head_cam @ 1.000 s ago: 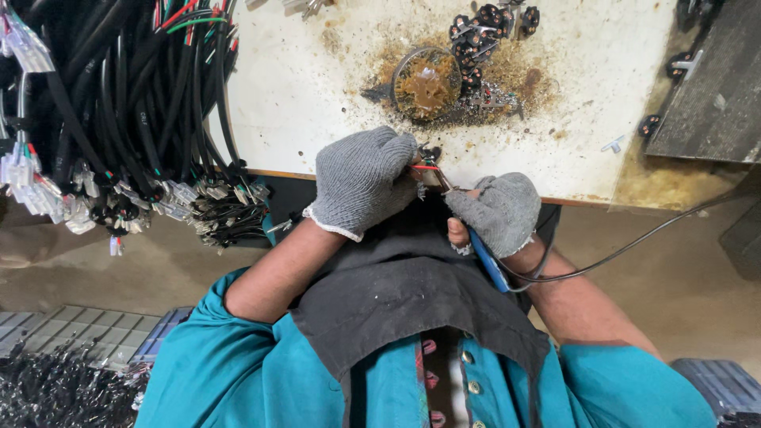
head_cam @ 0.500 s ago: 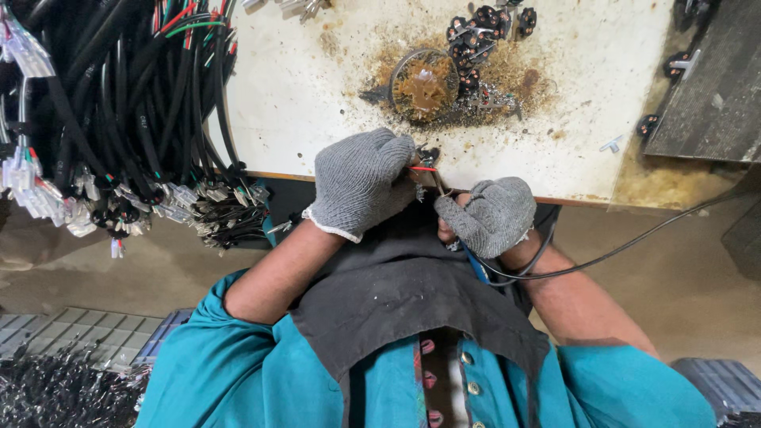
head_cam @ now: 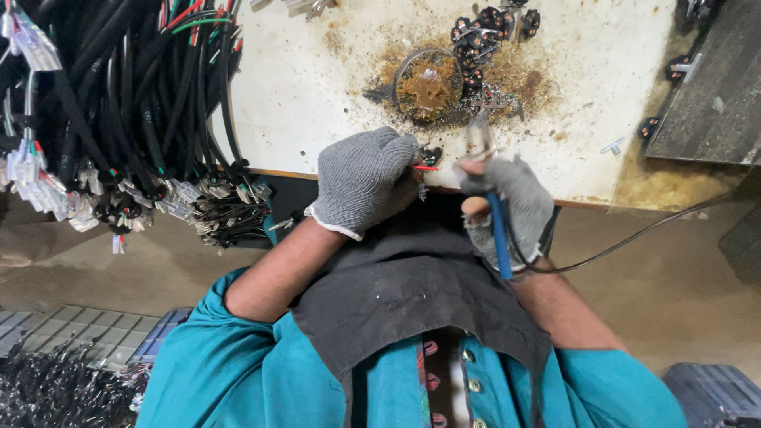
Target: The person solders wires at a workbench, holding a soldering iron in one hand and wire in the other, dipping the wire into a flux container and applying the iron to the wire ends to solder them, working through multiple wires one at a time.
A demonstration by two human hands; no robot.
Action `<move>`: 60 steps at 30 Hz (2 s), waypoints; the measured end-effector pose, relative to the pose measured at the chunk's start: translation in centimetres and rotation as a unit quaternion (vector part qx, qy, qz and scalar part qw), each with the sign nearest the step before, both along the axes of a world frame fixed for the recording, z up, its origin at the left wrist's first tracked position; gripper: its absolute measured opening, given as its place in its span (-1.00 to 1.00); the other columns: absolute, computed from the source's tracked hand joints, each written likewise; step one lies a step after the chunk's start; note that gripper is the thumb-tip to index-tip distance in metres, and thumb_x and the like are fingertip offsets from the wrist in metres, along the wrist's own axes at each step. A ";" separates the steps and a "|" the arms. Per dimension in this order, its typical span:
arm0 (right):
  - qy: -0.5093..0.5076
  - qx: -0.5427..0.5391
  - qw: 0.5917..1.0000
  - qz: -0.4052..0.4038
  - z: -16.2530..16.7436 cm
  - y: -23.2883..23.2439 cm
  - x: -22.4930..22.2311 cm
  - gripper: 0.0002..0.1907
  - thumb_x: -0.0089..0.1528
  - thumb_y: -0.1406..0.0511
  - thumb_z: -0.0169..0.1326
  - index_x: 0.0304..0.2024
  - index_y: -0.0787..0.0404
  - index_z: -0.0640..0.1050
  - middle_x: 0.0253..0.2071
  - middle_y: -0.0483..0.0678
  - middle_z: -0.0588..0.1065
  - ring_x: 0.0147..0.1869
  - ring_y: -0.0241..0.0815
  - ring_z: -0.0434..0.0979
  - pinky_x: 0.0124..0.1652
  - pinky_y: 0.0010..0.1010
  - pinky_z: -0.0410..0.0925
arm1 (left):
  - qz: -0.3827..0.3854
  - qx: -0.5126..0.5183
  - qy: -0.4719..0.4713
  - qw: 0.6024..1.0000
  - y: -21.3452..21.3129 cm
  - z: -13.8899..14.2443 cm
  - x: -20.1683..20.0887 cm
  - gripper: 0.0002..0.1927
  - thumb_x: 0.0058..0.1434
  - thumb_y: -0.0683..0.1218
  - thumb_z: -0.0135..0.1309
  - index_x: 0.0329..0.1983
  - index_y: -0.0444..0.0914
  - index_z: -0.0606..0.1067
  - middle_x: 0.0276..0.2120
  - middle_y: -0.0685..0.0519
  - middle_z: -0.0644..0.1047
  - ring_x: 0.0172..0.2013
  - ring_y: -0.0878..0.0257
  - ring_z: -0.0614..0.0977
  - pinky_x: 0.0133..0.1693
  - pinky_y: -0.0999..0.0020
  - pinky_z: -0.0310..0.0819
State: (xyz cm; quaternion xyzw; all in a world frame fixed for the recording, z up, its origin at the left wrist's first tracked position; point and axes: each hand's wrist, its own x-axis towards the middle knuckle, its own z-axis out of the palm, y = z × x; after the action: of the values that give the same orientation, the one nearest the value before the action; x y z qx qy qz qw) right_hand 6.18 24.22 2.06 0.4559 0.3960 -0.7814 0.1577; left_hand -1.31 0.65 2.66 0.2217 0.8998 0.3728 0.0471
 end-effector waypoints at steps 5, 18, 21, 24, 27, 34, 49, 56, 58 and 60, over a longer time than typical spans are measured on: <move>0.263 0.275 0.875 0.300 0.6 -1.7 -1.2 -0.70 0.33 0.45 0.05 0.12 0.33 0.44 -0.27 0.01 0.59 -0.27 -0.28 0.65 -0.32 -0.50 0.50 | 0.003 0.000 0.005 1.000 0.0 0.0 -0.1 -0.78 -0.03 -0.06 0.26 -0.36 -0.10 0.46 -0.45 0.04 0.46 -0.43 0.04 0.57 -0.44 0.09 0.39; 0.356 0.561 0.644 0.379 2.8 -4.0 -4.1 -0.82 0.22 0.43 0.27 -0.12 0.16 0.66 -0.16 0.05 0.52 0.01 0.05 0.55 0.10 -0.21 0.37 | 0.013 -0.004 0.005 1.000 0.1 0.0 -0.2 -0.79 0.01 -0.05 0.26 -0.38 -0.09 0.44 -0.47 0.04 0.44 -0.44 0.04 0.57 -0.43 0.10 0.40; 0.329 0.496 0.707 0.381 2.4 -3.7 -4.0 -0.89 0.28 0.43 0.25 -0.14 0.20 0.66 -0.24 -0.04 0.57 -0.14 -0.13 0.61 -0.07 -0.32 0.42 | 0.007 0.001 0.009 1.000 0.2 0.1 -0.2 -0.78 0.01 -0.04 0.27 -0.39 -0.09 0.44 -0.48 0.04 0.44 -0.45 0.04 0.56 -0.44 0.10 0.39; 0.372 0.382 0.778 0.333 1.8 -3.9 -3.5 -0.88 0.27 0.38 0.26 -0.22 0.22 0.54 -0.28 -0.08 0.54 -0.18 -0.18 0.58 -0.14 -0.39 0.44 | 0.012 0.002 0.013 1.000 0.2 0.0 0.0 -0.77 0.00 -0.02 0.28 -0.40 -0.09 0.43 -0.48 0.03 0.44 -0.45 0.04 0.56 -0.46 0.10 0.38; 0.394 0.394 0.766 0.320 1.3 -4.3 -2.7 -0.75 0.26 0.33 0.33 -0.19 0.26 0.49 -0.27 -0.07 0.53 -0.17 -0.19 0.57 -0.12 -0.39 0.44 | 0.011 -0.003 0.017 1.000 0.2 0.0 0.1 -0.74 0.02 0.01 0.30 -0.40 -0.10 0.43 -0.48 0.02 0.43 -0.45 0.03 0.56 -0.46 0.09 0.37; 0.325 0.378 0.811 0.306 -0.3 -4.0 -1.7 -0.88 0.38 0.34 0.22 -0.12 0.24 0.54 -0.19 -0.08 0.54 -0.09 -0.23 0.55 -0.03 -0.39 0.44 | -0.006 -0.002 -0.003 1.000 0.0 1.7 -0.6 -0.76 0.05 0.00 0.26 -0.40 -0.11 0.42 -0.48 0.00 0.46 -0.44 0.00 0.58 -0.44 0.07 0.39; 0.410 0.359 0.800 0.251 0.8 -3.3 -2.0 -0.73 0.25 0.23 0.23 -0.14 0.17 0.43 -0.30 -0.13 0.56 -0.22 -0.21 0.62 -0.15 -0.36 0.50 | -0.029 0.254 -0.441 0.860 -2.1 1.6 0.0 -0.79 0.46 -0.01 -0.05 -0.18 -0.25 0.41 -0.41 0.05 0.40 -0.38 0.27 0.46 -0.27 0.34 0.43; 0.376 0.406 0.741 0.381 0.3 -3.8 -2.3 -0.88 0.26 0.37 0.31 -0.18 0.24 0.64 -0.26 -0.04 0.62 -0.19 -0.17 0.64 -0.14 -0.37 0.47 | -0.025 0.219 -0.311 0.925 -1.2 1.0 0.6 -0.82 0.42 -0.05 0.02 -0.19 -0.26 0.42 -0.36 -0.03 0.47 -0.31 0.11 0.55 -0.21 0.25 0.44; 0.349 0.373 0.784 0.353 -0.1 -3.9 -1.8 -0.93 0.31 0.40 0.26 -0.17 0.26 0.62 -0.23 -0.05 0.60 -0.16 -0.20 0.62 -0.11 -0.39 0.48 | -0.007 0.221 -0.324 0.920 -1.0 0.8 0.9 -0.83 0.41 -0.05 0.02 -0.20 -0.26 0.43 -0.35 -0.04 0.48 -0.32 0.09 0.57 -0.22 0.23 0.45; 0.348 0.350 0.811 0.313 -0.4 -3.8 -1.3 -0.94 0.32 0.40 0.23 -0.17 0.26 0.60 -0.21 -0.05 0.57 -0.12 -0.21 0.59 -0.06 -0.39 0.48 | -0.014 0.216 -0.291 0.932 -1.1 0.7 0.9 -0.85 0.40 -0.08 0.03 -0.18 -0.27 0.42 -0.32 -0.07 0.48 -0.27 0.04 0.57 -0.18 0.20 0.45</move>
State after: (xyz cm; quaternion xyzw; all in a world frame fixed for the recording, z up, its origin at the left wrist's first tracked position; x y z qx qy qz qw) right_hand 4.85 20.40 1.67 0.0291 0.7923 -0.6048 0.0754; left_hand -0.40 -0.42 3.33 0.1208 0.7410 0.6057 0.2635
